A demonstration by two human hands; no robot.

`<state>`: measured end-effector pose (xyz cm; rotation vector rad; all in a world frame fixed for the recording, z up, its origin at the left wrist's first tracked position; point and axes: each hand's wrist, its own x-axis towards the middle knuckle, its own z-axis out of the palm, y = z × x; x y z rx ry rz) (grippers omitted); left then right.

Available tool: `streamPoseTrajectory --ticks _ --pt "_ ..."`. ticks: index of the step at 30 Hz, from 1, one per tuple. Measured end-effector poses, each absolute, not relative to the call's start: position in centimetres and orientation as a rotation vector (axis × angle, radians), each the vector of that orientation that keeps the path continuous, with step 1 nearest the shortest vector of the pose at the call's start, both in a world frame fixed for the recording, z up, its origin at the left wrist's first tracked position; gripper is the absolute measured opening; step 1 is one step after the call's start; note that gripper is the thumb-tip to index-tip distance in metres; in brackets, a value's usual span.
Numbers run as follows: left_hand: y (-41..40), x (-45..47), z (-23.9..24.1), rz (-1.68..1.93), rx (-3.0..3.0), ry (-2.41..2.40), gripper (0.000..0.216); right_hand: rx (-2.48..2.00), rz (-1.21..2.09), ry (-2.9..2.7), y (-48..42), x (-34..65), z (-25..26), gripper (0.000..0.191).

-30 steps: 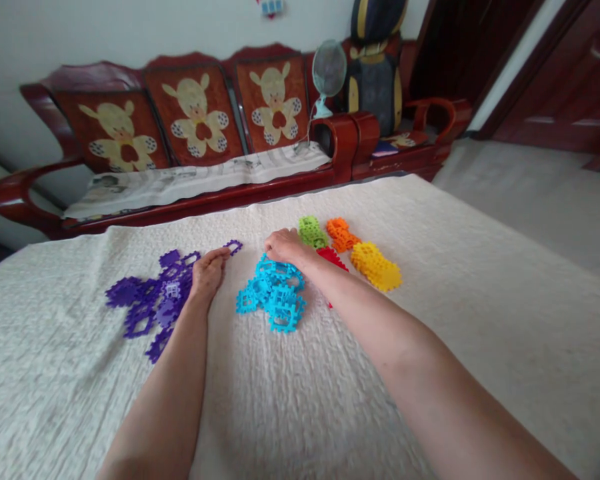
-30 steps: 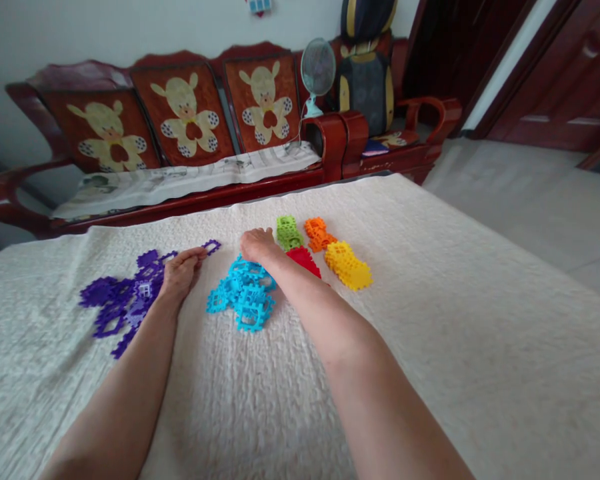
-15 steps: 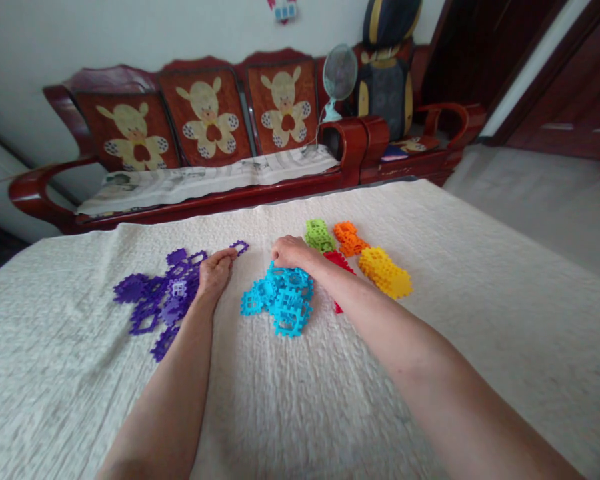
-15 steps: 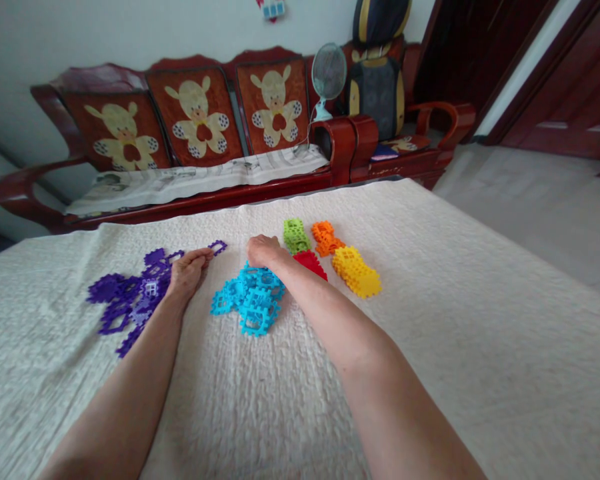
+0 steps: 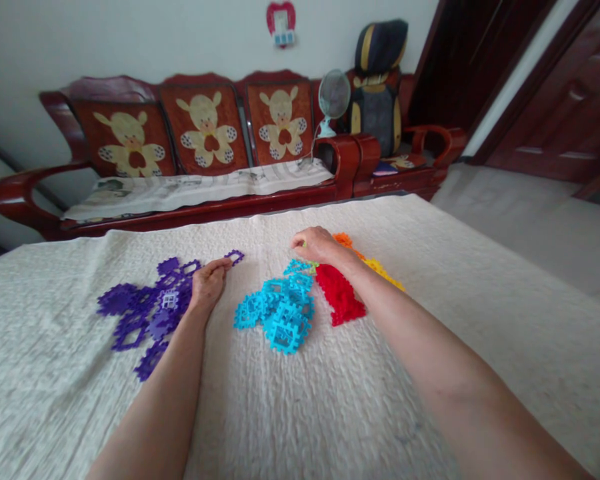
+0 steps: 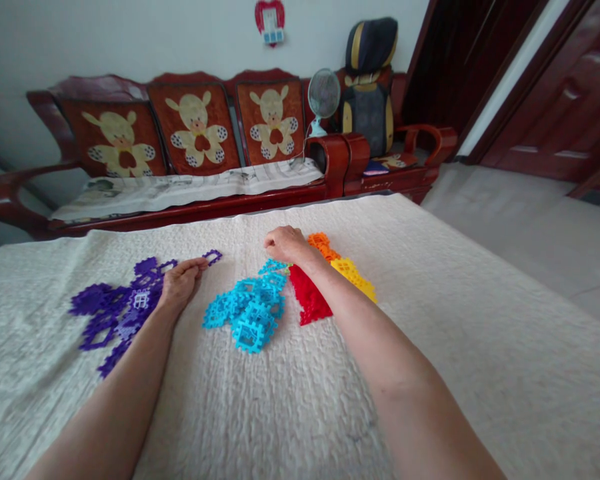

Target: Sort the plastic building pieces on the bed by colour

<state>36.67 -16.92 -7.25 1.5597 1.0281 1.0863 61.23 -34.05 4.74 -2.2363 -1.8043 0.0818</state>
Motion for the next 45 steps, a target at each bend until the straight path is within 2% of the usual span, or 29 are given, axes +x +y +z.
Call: streamPoseTrajectory --ticks 11,18,33,38,45 --pt "-17.0 36.5 -7.0 1.084 1.561 1.056 0.036 -2.189 0.257 -2.034 -35.9 58.9 4.8 0.016" --pt "-17.3 36.7 -7.0 1.1 1.583 1.043 0.037 -2.361 0.15 -2.069 -37.1 57.7 4.6 0.018" --pt "-17.0 36.6 -7.3 1.124 1.66 1.061 0.035 -2.256 0.251 -1.94 -37.1 58.4 3.1 0.024" --pt "-18.1 36.5 -6.7 1.079 2.023 0.977 0.03 -2.337 0.203 -2.005 -37.1 57.7 2.9 0.026" --pt "-19.3 36.0 -6.1 0.779 2.675 0.751 0.03 -2.461 0.258 -2.027 -36.8 56.8 2.9 0.037"
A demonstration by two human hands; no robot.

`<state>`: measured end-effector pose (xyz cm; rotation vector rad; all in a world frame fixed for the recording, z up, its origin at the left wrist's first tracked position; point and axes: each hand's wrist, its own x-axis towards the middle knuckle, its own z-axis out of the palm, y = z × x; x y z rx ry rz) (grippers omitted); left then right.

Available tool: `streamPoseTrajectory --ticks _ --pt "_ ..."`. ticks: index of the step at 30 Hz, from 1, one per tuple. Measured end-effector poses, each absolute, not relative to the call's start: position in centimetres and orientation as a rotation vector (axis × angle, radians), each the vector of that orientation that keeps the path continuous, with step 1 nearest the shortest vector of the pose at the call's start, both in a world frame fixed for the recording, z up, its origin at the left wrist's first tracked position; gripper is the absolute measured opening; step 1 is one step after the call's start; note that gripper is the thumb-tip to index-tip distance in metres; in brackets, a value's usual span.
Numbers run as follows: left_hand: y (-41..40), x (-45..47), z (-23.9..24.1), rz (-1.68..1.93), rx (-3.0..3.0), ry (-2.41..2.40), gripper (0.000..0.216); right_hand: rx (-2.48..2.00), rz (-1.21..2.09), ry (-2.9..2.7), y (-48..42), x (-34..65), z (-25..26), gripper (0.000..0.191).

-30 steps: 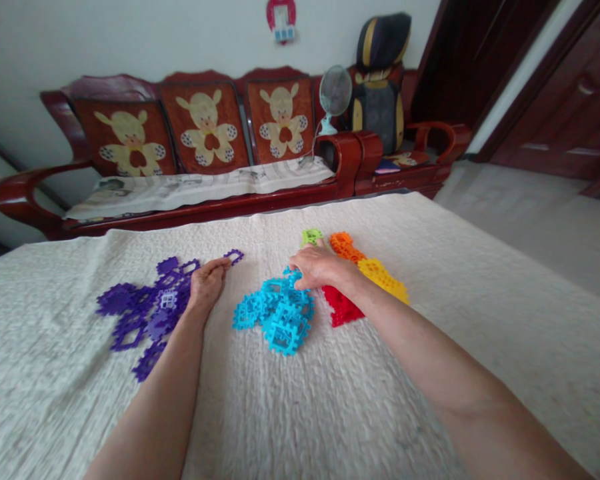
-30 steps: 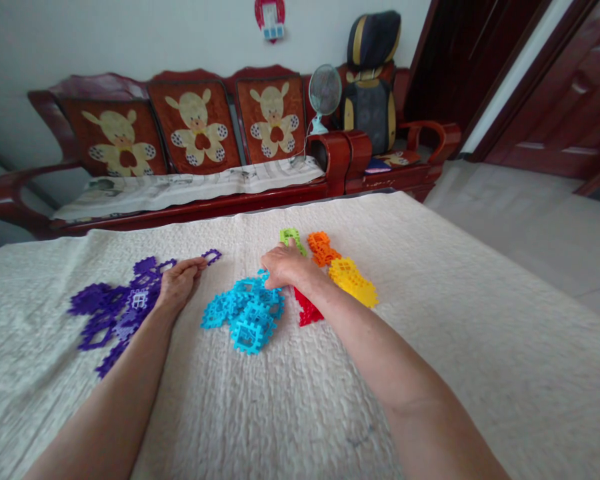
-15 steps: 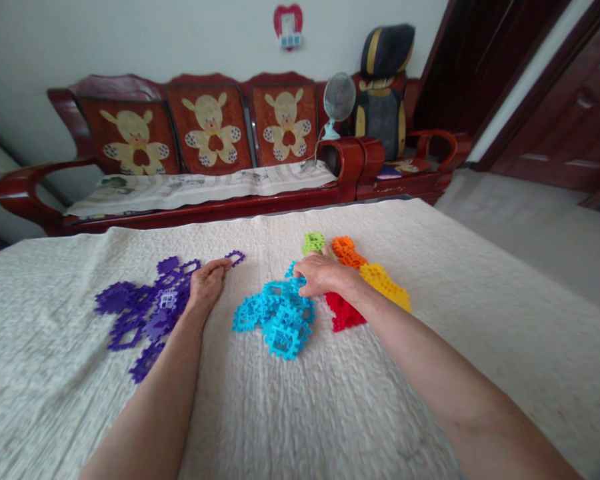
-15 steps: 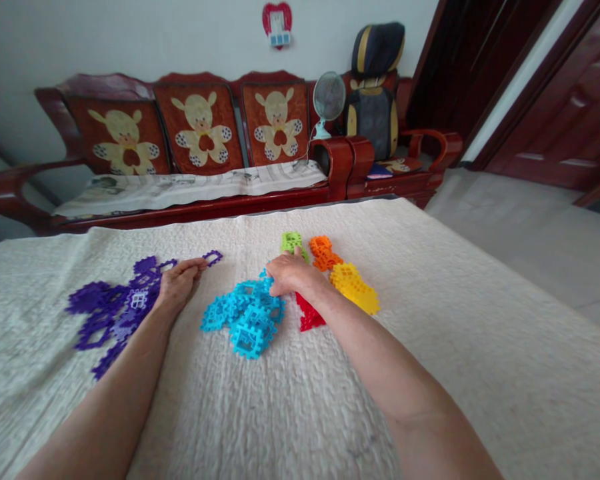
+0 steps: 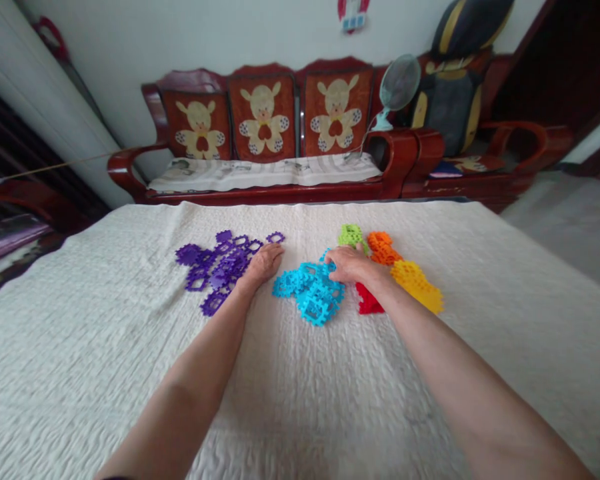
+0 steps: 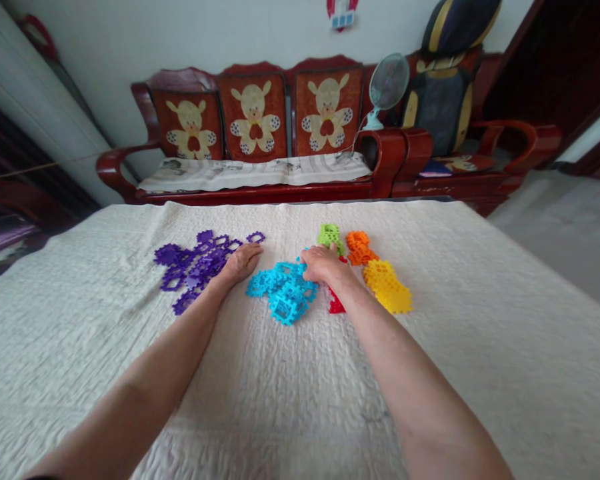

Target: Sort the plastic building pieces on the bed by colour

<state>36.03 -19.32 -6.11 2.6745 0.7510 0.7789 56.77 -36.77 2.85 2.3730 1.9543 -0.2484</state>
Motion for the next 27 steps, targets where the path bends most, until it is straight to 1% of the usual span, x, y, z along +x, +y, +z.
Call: streamPoseTrajectory --ticks 5,11,18,27 --pt "-20.0 33.1 -6.0 0.691 2.861 0.791 0.029 2.342 -0.268 1.884 -36.5 56.5 2.7 0.042" --pt "-21.1 31.3 -6.3 0.612 2.896 0.862 0.028 2.389 -0.303 1.872 -36.8 56.3 2.6 0.043" --pt "-21.7 30.6 -7.8 0.815 2.76 0.881 0.032 2.414 -0.315 1.859 -37.6 55.5 3.4 0.041" --pt "-21.1 30.8 -8.3 0.919 2.701 0.843 0.032 2.451 -0.342 1.866 -38.5 55.1 3.6 0.043"
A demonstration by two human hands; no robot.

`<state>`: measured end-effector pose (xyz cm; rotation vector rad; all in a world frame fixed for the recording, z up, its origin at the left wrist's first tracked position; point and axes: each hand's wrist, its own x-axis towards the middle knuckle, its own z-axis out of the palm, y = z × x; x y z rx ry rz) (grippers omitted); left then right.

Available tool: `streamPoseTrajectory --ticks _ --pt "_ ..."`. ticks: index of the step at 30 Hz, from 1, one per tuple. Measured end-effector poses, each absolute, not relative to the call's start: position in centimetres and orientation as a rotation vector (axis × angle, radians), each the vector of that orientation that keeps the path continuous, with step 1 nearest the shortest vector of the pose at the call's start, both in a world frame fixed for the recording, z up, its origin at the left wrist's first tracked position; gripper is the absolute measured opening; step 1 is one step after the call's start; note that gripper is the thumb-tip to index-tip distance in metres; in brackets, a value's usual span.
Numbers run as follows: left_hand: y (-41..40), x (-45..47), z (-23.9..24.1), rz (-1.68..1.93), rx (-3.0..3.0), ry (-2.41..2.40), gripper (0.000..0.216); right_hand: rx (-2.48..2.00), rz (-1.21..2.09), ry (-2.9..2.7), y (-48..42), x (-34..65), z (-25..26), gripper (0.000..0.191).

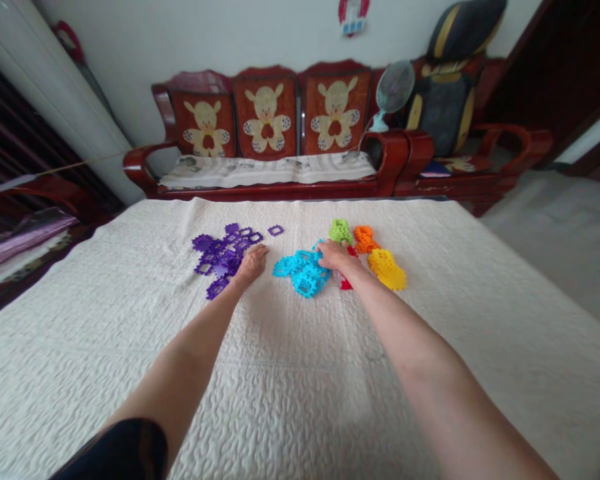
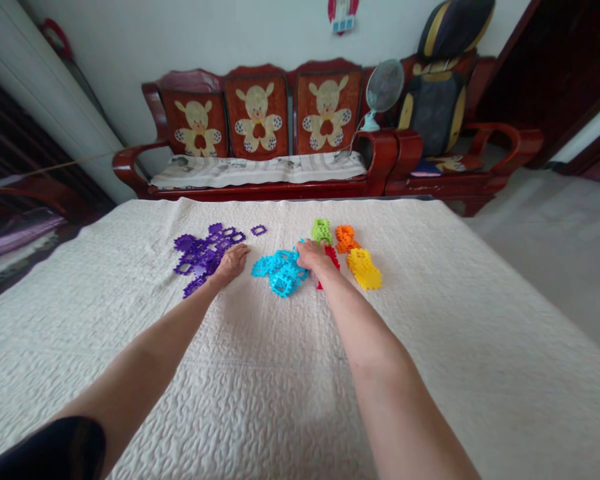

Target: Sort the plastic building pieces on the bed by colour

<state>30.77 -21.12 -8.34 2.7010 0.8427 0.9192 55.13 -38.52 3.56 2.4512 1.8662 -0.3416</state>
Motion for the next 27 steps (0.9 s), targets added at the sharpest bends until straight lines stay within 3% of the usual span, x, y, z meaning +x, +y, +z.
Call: streamPoseTrajectory --ticks 13,27 --pt "-20.6 30.6 -9.7 1.081 2.644 0.82 0.033 2.472 -0.306 1.934 -38.1 56.0 2.2 0.038" --pt "-20.5 30.6 -9.9 1.092 2.685 0.862 0.034 2.448 -0.112 2.169 -36.2 59.6 4.1 0.055"
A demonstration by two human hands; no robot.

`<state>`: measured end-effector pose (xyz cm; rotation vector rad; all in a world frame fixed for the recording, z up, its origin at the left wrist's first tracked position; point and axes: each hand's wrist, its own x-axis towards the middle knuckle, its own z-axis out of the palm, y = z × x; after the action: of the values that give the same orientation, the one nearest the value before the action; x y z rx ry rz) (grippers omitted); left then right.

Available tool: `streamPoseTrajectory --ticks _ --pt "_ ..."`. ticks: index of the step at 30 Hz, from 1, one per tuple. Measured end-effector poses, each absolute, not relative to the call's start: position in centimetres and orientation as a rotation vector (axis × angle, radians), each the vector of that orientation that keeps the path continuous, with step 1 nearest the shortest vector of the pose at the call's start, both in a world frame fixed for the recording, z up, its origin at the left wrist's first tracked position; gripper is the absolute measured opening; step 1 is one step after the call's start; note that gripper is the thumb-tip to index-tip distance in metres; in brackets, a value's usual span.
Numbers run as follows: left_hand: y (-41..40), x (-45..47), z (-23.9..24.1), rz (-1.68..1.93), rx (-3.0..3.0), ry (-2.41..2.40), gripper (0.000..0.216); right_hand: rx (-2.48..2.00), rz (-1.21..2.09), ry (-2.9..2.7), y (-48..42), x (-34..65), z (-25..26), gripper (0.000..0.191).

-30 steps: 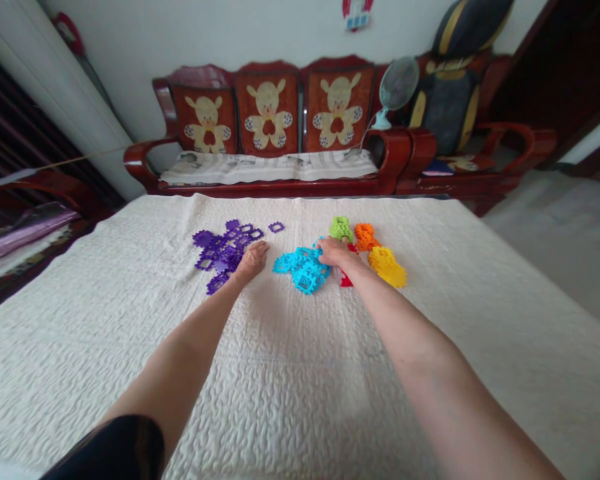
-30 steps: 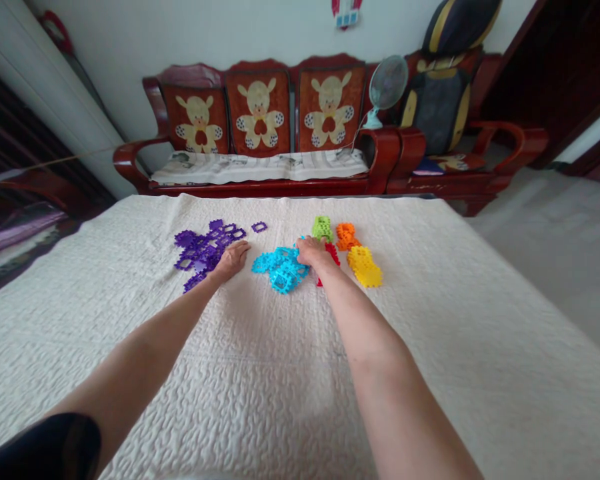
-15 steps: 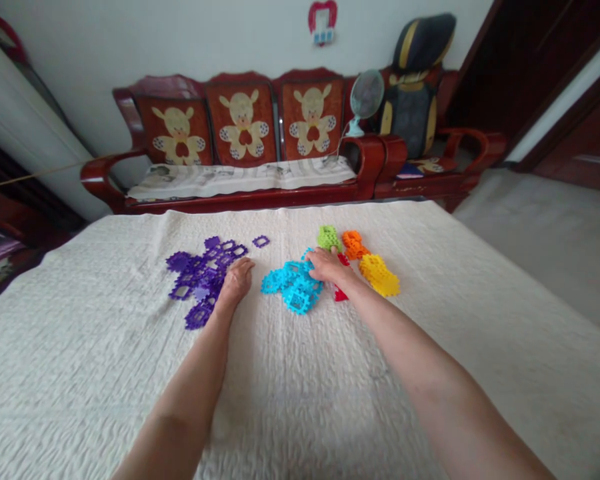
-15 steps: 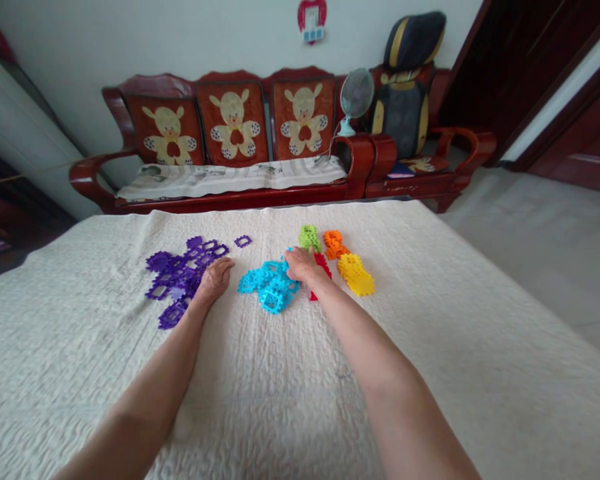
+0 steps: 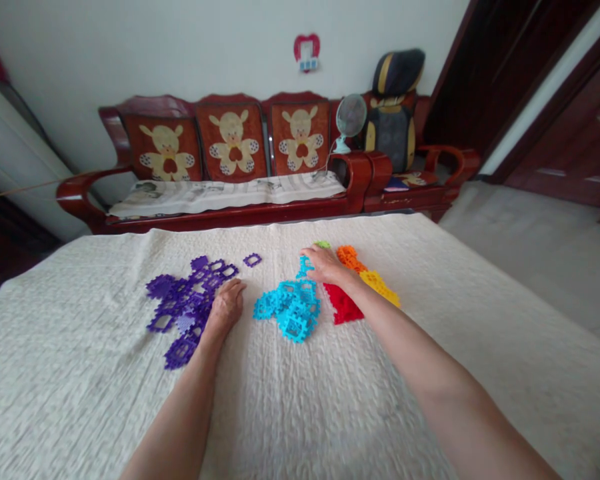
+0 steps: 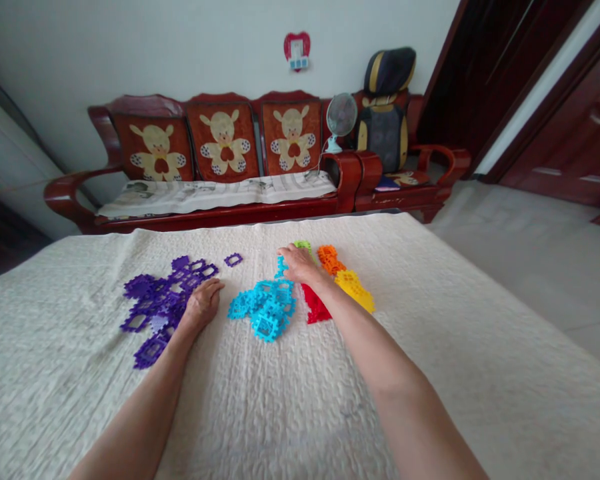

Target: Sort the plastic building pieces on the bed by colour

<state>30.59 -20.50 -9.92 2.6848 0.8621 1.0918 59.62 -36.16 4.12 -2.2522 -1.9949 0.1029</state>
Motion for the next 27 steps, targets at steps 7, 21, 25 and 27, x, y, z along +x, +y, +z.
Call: streamPoseTrajectory --ticks 7,21,25,27 --pt "-20.5 30.5 -10.0 1.104 2.675 0.893 0.032 -2.351 0.025 -2.049 -31.4 59.6 4.0 0.047" --pt "-20.7 30.4 -9.8 1.112 2.67 0.895 0.032 -2.422 0.053 -2.103 -29.7 61.0 2.7 0.039" --pt "-20.8 30.4 -9.8 1.104 2.664 0.891 0.032 -2.464 0.081 -2.164 -29.5 60.6 2.9 0.037" --pt "-20.8 30.4 -9.8 1.106 2.658 0.893 0.032 -2.477 0.096 -2.175 -29.4 60.3 3.0 0.038"
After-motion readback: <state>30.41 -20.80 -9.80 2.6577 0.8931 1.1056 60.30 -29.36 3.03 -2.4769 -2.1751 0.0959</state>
